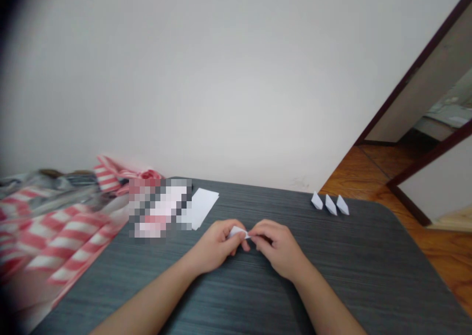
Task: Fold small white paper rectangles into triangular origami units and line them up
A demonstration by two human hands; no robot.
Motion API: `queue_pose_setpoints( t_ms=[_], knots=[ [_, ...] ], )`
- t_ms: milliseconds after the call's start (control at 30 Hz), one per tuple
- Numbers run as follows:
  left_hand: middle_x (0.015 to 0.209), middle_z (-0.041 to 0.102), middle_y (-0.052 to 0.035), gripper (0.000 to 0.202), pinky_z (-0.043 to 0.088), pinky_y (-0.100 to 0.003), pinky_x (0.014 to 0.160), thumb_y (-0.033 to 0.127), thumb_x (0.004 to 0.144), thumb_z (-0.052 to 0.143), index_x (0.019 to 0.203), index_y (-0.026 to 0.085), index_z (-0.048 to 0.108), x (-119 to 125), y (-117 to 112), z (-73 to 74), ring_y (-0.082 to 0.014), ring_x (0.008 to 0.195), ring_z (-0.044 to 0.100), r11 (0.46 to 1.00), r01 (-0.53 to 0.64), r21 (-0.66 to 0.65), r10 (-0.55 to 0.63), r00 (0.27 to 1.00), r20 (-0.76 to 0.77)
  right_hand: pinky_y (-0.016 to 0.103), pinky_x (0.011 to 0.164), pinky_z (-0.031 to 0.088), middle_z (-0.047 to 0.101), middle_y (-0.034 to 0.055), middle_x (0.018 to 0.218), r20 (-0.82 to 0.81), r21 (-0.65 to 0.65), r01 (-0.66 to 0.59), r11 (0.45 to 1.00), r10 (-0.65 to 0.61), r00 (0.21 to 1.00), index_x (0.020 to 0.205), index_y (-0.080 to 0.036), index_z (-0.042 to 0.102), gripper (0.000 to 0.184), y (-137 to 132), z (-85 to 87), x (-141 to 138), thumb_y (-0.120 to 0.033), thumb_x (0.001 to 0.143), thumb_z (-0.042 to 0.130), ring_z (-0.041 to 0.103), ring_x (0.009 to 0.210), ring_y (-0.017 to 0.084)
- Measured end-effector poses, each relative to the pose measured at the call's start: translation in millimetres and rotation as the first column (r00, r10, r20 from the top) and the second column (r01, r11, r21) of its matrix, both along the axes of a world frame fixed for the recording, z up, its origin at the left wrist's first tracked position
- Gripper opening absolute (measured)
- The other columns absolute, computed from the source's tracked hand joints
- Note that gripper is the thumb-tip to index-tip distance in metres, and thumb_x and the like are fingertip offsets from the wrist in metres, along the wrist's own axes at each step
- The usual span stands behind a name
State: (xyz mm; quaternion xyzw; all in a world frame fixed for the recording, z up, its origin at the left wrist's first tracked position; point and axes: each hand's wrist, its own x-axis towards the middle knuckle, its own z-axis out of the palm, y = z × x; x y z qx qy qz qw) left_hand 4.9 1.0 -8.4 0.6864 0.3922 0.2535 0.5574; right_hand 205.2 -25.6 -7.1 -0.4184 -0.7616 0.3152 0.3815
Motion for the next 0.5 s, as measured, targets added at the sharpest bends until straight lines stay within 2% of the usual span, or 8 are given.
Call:
queue_pose_setpoints(
  t_ms=[233, 500],
  knots=[
    [0.077, 0.072, -0.0042, 0.021, 0.035, -0.020, 0.050, 0.029, 0.091, 0.048, 0.088, 0.015, 0.063, 0.3, -0.2, -1.6, -0.0100, 0.054, 0.050, 1.000, 0.002, -0.023, -0.001, 0.999, 0.037, 0.028, 0.069, 0.049, 0.067, 0.0035, 0.076, 0.001, 0.023, -0.005, 1.000, 0.005, 1.000, 0.087, -0.021, 0.072, 0.019, 0.2, -1.9, 2.1, -0.022, 0.095, 0.055, 0.064, 0.072, 0.016],
    [0.077, 0.072, -0.0045, 0.021, 0.037, -0.020, 0.051, 0.029, 0.092, 0.049, 0.088, 0.014, 0.063, 0.2, 0.1, 0.0, -0.0098, 0.054, 0.050, 0.999, 0.004, -0.036, -0.002, 0.999, 0.050, 0.027, 0.072, 0.049, 0.067, 0.0044, 0.081, 0.007, 0.040, -0.011, 0.999, 0.011, 1.000, 0.087, -0.020, 0.072, 0.020, -0.9, -1.6, 1.9, -0.013, 0.093, 0.054, 0.064, 0.077, 0.016]
  ],
)
